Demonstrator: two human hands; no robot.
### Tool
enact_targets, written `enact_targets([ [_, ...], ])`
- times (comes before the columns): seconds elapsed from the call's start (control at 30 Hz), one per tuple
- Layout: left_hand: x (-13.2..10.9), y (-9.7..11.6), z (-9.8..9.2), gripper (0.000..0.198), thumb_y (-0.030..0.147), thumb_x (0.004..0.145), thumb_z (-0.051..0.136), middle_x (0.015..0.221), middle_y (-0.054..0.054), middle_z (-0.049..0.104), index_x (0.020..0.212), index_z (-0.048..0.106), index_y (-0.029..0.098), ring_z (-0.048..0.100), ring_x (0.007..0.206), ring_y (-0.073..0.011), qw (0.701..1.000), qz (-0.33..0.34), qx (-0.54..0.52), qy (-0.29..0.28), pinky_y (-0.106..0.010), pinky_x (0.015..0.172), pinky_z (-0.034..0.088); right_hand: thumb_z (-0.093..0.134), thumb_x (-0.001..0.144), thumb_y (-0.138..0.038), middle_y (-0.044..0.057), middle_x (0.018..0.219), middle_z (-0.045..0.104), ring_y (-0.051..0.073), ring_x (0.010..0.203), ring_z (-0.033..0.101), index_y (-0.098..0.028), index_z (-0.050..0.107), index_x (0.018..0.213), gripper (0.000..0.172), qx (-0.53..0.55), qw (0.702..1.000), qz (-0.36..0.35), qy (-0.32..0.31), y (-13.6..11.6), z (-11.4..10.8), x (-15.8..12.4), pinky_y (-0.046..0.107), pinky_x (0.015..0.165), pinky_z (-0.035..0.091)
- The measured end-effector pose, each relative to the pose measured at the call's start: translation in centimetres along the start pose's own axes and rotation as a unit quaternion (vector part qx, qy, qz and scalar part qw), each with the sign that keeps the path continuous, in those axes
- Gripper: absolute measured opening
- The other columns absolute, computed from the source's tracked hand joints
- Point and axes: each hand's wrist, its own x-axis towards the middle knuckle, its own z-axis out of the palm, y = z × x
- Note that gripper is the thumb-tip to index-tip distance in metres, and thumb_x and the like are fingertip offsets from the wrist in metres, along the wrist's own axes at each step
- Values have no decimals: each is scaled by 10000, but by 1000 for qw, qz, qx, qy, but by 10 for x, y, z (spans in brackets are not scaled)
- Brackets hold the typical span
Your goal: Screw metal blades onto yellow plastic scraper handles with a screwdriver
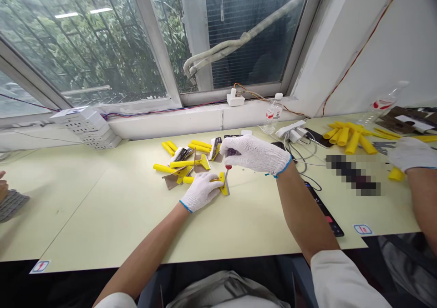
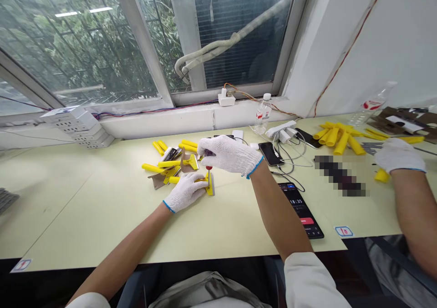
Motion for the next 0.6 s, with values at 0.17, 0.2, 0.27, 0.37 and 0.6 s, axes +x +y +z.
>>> enact_targets([
  [0.17, 0, 0, 0, 302, 370, 1144, 510, 1407, -78, 675, 1301, 767, 342, 632, 1236, -285, 1000, 0, -1, -1, -464, 1049, 459, 657, 1052, -420, 57, 1019, 684, 75, 898, 632, -70, 700, 1117, 359, -4, 1000, -4, 2, -1, 0, 0, 240, 883, 601],
  [0.2, -1, 0, 0, 303, 368, 1144, 508, 1406, -79, 676, 1298, 767, 340, 631, 1235, -285, 1000, 0, -2, -2, -465, 1045, 459, 661, 1049, -414, 60, 1026, 685, 76, 904, 634, -70, 700, 1121, 353, -5, 1000, -4, 3, -2, 0, 0, 241, 887, 602],
  [0.27, 0, 0, 0, 301, 367, 1144, 507, 1404, -80, 676, 1290, 769, 336, 631, 1232, -285, 1000, -2, -2, -2, -464, 1038, 459, 660, 1050, -410, 62, 1030, 686, 77, 909, 635, -70, 700, 1122, 350, -7, 1000, -4, 4, -2, 0, 0, 241, 889, 603],
  [0.37, 0, 1, -1, 301, 371, 1145, 506, 1402, -82, 676, 1286, 769, 336, 636, 1225, -284, 1000, -4, -4, -2, -461, 1021, 460, 655, 1053, -412, 57, 1017, 683, 75, 899, 633, -69, 698, 1117, 352, -10, 1000, -1, 1, -2, 0, 0, 237, 875, 601],
  [0.6, -1, 1, -1, 291, 364, 1138, 522, 1386, -86, 677, 1287, 770, 334, 640, 1213, -286, 1000, 0, -8, 5, -462, 1016, 463, 695, 1029, -361, 52, 992, 692, 55, 841, 603, -63, 710, 1105, 308, -15, 1000, 7, 1, -6, 1, 2, 212, 845, 573],
])
